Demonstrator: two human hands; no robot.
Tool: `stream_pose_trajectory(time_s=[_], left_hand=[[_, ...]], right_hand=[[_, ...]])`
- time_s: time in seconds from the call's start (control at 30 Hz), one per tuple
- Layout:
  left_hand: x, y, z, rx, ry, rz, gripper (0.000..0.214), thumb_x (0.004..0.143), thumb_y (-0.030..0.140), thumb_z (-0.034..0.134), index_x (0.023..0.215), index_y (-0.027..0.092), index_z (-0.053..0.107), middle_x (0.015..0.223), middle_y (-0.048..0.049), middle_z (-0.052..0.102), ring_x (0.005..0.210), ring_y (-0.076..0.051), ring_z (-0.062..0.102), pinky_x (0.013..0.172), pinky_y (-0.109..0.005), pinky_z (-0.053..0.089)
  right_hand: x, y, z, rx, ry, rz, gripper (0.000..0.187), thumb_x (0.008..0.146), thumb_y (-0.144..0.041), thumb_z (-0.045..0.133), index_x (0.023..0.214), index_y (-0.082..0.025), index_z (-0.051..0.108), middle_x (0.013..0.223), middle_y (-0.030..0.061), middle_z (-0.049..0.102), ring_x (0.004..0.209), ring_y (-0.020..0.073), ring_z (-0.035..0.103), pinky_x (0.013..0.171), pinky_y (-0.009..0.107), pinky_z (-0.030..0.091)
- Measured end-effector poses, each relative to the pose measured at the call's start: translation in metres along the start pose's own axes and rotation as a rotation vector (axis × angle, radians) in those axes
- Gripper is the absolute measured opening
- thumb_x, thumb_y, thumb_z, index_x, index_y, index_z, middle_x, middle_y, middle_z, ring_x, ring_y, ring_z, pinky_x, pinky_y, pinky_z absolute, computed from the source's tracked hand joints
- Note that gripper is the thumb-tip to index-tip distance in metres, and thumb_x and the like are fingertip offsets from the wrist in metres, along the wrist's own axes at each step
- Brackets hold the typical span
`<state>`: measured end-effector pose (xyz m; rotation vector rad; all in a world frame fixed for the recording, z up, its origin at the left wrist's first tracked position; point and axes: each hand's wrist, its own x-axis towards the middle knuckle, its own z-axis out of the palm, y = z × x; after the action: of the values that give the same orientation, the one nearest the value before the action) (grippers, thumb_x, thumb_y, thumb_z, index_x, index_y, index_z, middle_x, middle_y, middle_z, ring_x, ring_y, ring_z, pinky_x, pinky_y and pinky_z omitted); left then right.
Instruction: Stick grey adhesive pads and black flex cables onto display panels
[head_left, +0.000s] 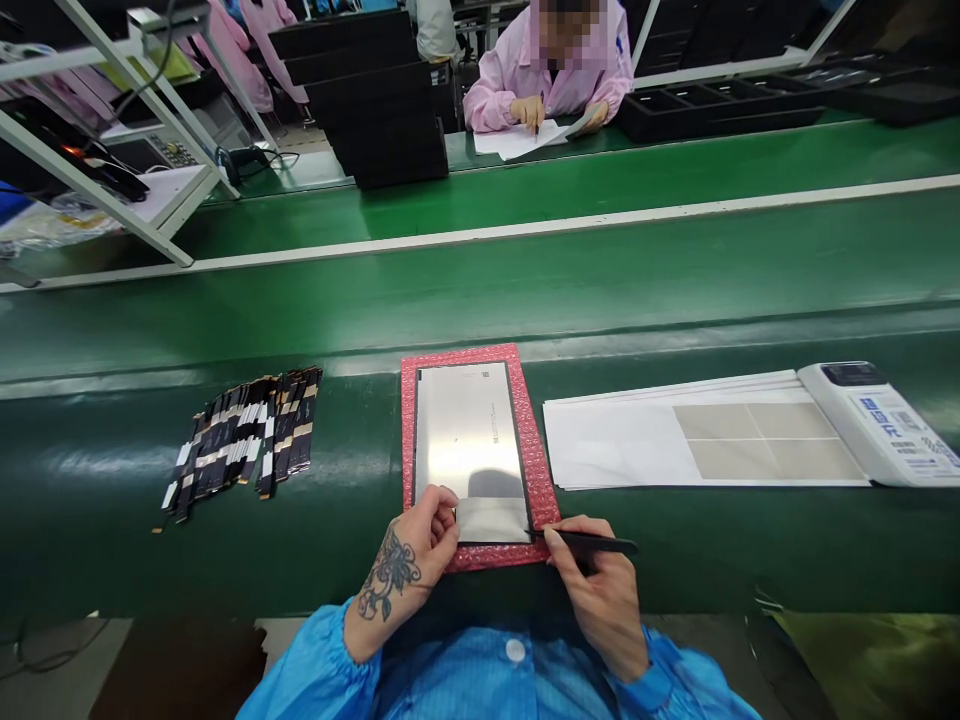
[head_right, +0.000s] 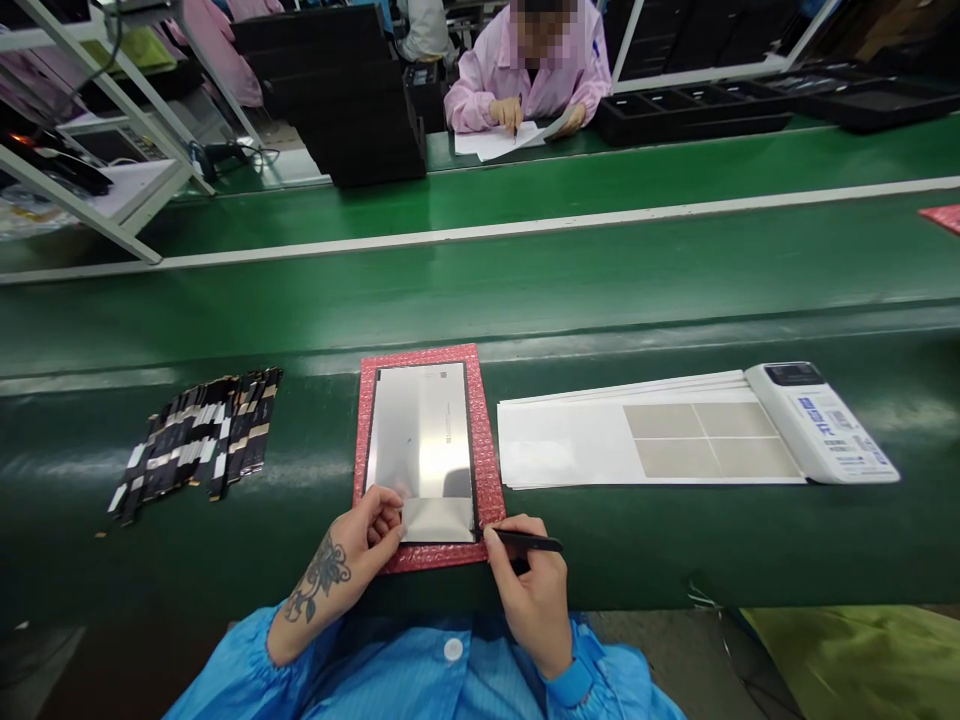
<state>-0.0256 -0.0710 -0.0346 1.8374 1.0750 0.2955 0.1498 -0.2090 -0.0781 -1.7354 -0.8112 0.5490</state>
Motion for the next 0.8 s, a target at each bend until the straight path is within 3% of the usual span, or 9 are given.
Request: stream_pose_trajectory(time_s=[0.37,0.8], left_hand=[[-0.0083,0.0054,0.0050,0.221,0.074,0.154,0.013,0.085,0.022,0.041,0.087,0.020,0.054,0.068,0.0014,0.059,0.054,-0.011,0.053,0.054,-0.021,0.042],[-0.0083,0.0082,0.0044,0.331,0.040,0.157,0.016,0.085,0.021,0.036,0.084,0.020,0.052,0.066,0.0006,0.057,0.055,-0.012,0.053,0.056,-0.023,0.041]], right_hand=[[-0.0020,-0.0016,0.0015,-0.018,0.012,0.015,0.019,0.088,-0.038,0.063,0.086,-0.019,0.065,0.078,0.0022,0.062,0.060,0.0139,0.060,0.058,0.025,0.051],[0.0008,-0.0080,0.0004,-0.007,0.007,-0.018,0.019,0.088,-0.035,0.063,0.084,-0.017,0.066,0.074,0.0030,0.061,0.058,0.0139,0.059,0.054,0.024,0.049]])
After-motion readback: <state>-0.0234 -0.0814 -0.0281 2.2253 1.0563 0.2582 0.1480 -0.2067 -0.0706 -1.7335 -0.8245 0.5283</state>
